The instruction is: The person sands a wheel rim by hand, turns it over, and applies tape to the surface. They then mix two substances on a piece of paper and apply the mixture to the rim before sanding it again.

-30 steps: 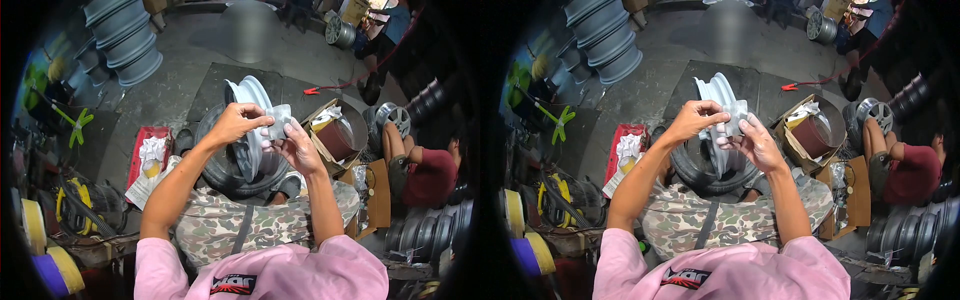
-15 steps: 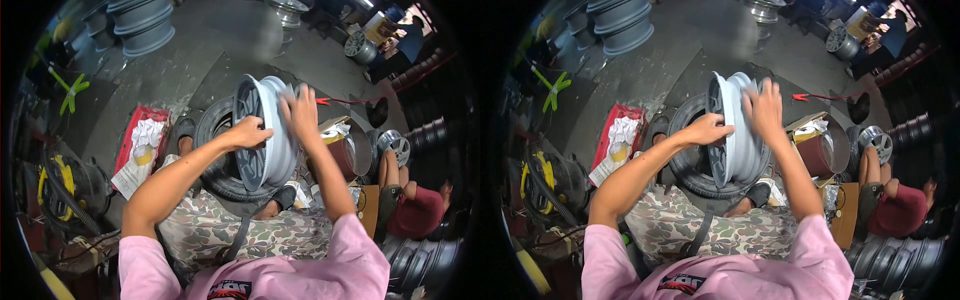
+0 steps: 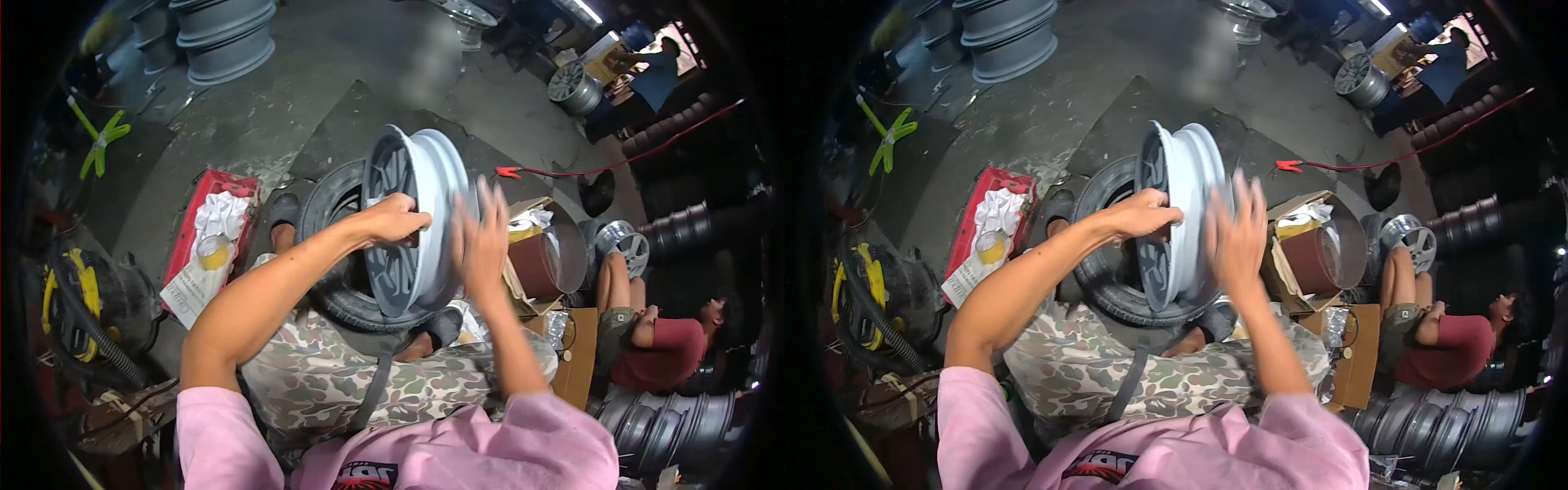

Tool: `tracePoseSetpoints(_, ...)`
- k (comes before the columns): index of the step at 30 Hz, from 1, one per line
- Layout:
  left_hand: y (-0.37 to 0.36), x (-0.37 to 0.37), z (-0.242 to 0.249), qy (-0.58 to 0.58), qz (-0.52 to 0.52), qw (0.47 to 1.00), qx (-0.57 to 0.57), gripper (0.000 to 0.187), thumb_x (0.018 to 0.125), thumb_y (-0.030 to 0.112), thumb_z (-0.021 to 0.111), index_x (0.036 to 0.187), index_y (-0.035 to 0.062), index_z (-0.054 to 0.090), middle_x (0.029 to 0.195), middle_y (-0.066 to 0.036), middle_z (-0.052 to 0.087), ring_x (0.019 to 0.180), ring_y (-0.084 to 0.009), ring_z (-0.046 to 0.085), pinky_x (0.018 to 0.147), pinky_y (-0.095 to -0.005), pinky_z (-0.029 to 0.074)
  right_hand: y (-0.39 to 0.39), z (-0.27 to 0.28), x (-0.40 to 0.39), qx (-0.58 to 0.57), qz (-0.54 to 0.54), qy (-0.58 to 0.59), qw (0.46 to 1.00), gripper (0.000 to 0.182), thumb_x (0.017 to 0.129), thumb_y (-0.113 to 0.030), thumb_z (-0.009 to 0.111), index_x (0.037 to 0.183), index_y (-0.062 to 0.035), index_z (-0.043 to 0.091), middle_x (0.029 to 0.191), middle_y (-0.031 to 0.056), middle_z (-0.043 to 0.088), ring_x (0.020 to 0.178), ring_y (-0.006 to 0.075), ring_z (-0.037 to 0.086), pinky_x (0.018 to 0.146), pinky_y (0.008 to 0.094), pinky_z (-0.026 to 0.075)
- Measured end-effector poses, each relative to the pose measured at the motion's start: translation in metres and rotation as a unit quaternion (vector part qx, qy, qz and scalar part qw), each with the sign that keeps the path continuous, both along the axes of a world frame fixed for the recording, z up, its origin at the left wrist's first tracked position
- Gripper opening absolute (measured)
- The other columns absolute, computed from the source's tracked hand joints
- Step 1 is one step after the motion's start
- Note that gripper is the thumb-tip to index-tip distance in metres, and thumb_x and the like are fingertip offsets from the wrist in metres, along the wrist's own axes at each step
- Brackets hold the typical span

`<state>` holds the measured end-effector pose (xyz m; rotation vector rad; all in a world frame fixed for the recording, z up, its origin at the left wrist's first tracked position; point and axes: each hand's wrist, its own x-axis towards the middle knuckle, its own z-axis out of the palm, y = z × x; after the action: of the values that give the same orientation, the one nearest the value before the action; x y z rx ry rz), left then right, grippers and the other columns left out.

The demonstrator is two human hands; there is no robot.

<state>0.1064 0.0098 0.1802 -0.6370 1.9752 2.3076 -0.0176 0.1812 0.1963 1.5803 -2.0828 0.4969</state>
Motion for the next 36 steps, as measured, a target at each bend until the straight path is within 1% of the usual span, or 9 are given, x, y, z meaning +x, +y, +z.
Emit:
tracePoseSetpoints(4, 0.003, -0.008, -0.016, 0.018, -0.005, 0.996, 0.091, 0.023, 0.096, 0.018, 0.060, 0.107, -0.0022, 0.064, 0.094, -0.004, 0.065, 0.079, -0.0105, 0.061, 0.070, -0.0258, 0.051, 0.076, -0.027, 0.013, 0.038, 0.034, -0.012, 0.999, 0.044, 0.092, -0.017, 0.070, 0.136, -0.0138, 0.066, 0.155, 0.0170, 0.045, 0.144, 0.0431, 0.039, 0.115, 0.0499, 0.038)
tracePoseSetpoints(7, 0.004, -0.005, -0.022, 0.006, 0.045, 0.992, 0.116, 0.025, 0.097, 0.025, 0.060, 0.103, 0.0017, 0.065, 0.086, -0.002, 0.064, 0.074, -0.0103, 0.060, 0.065, -0.0250, 0.051, 0.021, 0.001, -0.001, 0.053, 0.115, 0.005, 0.992, 0.045, 0.090, -0.016, 0.071, 0.133, -0.0103, 0.065, 0.154, 0.0120, 0.047, 0.145, 0.0407, 0.039, 0.115, 0.0491, 0.038)
tracePoseSetpoints(8, 0.008, 0.003, -0.005, 0.004, 0.061, 0.990, 0.129, 0.026, 0.099, 0.029, 0.058, 0.104, 0.0044, 0.065, 0.090, -0.002, 0.065, 0.082, -0.0118, 0.061, 0.078, -0.0319, 0.052, -0.010, 0.003, -0.010, 0.059, 0.124, -0.003, 0.991, 0.038, 0.092, -0.016, 0.067, 0.129, -0.0077, 0.068, 0.153, 0.0125, 0.048, 0.146, 0.0415, 0.038, 0.114, 0.0489, 0.037)
tracePoseSetpoints(13, 0.003, 0.004, -0.008, 0.022, 0.041, 0.984, 0.172, 0.079, 0.105, 0.066, 0.032, 0.148, -0.0003, 0.041, 0.138, -0.016, 0.055, 0.123, -0.0270, 0.059, 0.104, -0.0508, 0.047, -0.134, -0.004, -0.074, 0.181, 0.074, -0.004, 0.981, 0.033, 0.097, -0.032, 0.056, 0.106, -0.0087, 0.078, 0.135, 0.0120, 0.060, 0.140, 0.0441, 0.041, 0.106, 0.0548, 0.042)
tracePoseSetpoints(18, 0.005, 0.007, -0.003, 0.014, 0.028, 0.986, 0.161, 0.091, 0.104, 0.069, 0.026, 0.147, -0.0092, 0.039, 0.139, -0.022, 0.054, 0.125, -0.0307, 0.058, 0.105, -0.0498, 0.048, -0.037, -0.006, -0.030, 0.059, 0.130, 0.032, 0.989, 0.041, 0.093, -0.021, 0.064, 0.131, -0.0086, 0.067, 0.140, 0.0097, 0.056, 0.143, 0.0413, 0.039, 0.116, 0.0545, 0.034)
tracePoseSetpoints(23, -0.001, 0.007, -0.011, 0.009, -0.031, 0.976, 0.215, 0.099, 0.103, 0.071, 0.025, 0.150, -0.0158, 0.031, 0.147, -0.033, 0.044, 0.132, -0.0437, 0.052, 0.109, -0.0500, 0.047, 0.082, -0.037, -0.003, 0.154, 0.120, 0.098, 0.976, 0.048, 0.092, -0.021, 0.066, 0.140, -0.0181, 0.063, 0.153, 0.0025, 0.050, 0.149, 0.0348, 0.036, 0.121, 0.0580, 0.025)
tracePoseSetpoints(29, -0.004, 0.014, -0.010, 0.022, -0.020, 0.983, 0.183, 0.096, 0.103, 0.071, 0.025, 0.144, -0.0148, 0.041, 0.140, -0.030, 0.051, 0.124, -0.0359, 0.059, 0.105, -0.0461, 0.051, -0.071, 0.003, -0.062, 0.114, 0.138, 0.082, 0.980, 0.035, 0.094, -0.025, 0.062, 0.126, -0.0144, 0.071, 0.132, 0.0104, 0.065, 0.141, 0.0393, 0.044, 0.118, 0.0583, 0.031)
tracePoseSetpoints(33, -0.013, 0.009, -0.012, 0.010, -0.022, 0.981, 0.192, 0.107, 0.101, 0.073, 0.024, 0.147, -0.0234, 0.024, 0.146, -0.043, 0.039, 0.134, -0.0517, 0.049, 0.106, -0.0522, 0.050, -0.195, -0.002, -0.123, 0.381, 0.086, -0.125, 0.912, 0.035, 0.099, -0.028, 0.051, 0.117, -0.0057, 0.073, 0.120, 0.0205, 0.069, 0.127, 0.0500, 0.053, 0.107, 0.0550, 0.045)
tracePoseSetpoints(36, -0.011, 0.014, 0.004, -0.005, 0.026, 0.984, 0.174, 0.104, 0.101, 0.075, 0.024, 0.139, -0.0205, 0.042, 0.133, -0.036, 0.055, 0.123, -0.0445, 0.061, 0.102, -0.0492, 0.053, -0.154, -0.013, -0.107, 0.242, 0.201, -0.057, 0.948, 0.034, 0.099, -0.028, 0.053, 0.118, -0.0089, 0.073, 0.123, 0.0199, 0.068, 0.132, 0.0479, 0.051, 0.108, 0.0546, 0.044)
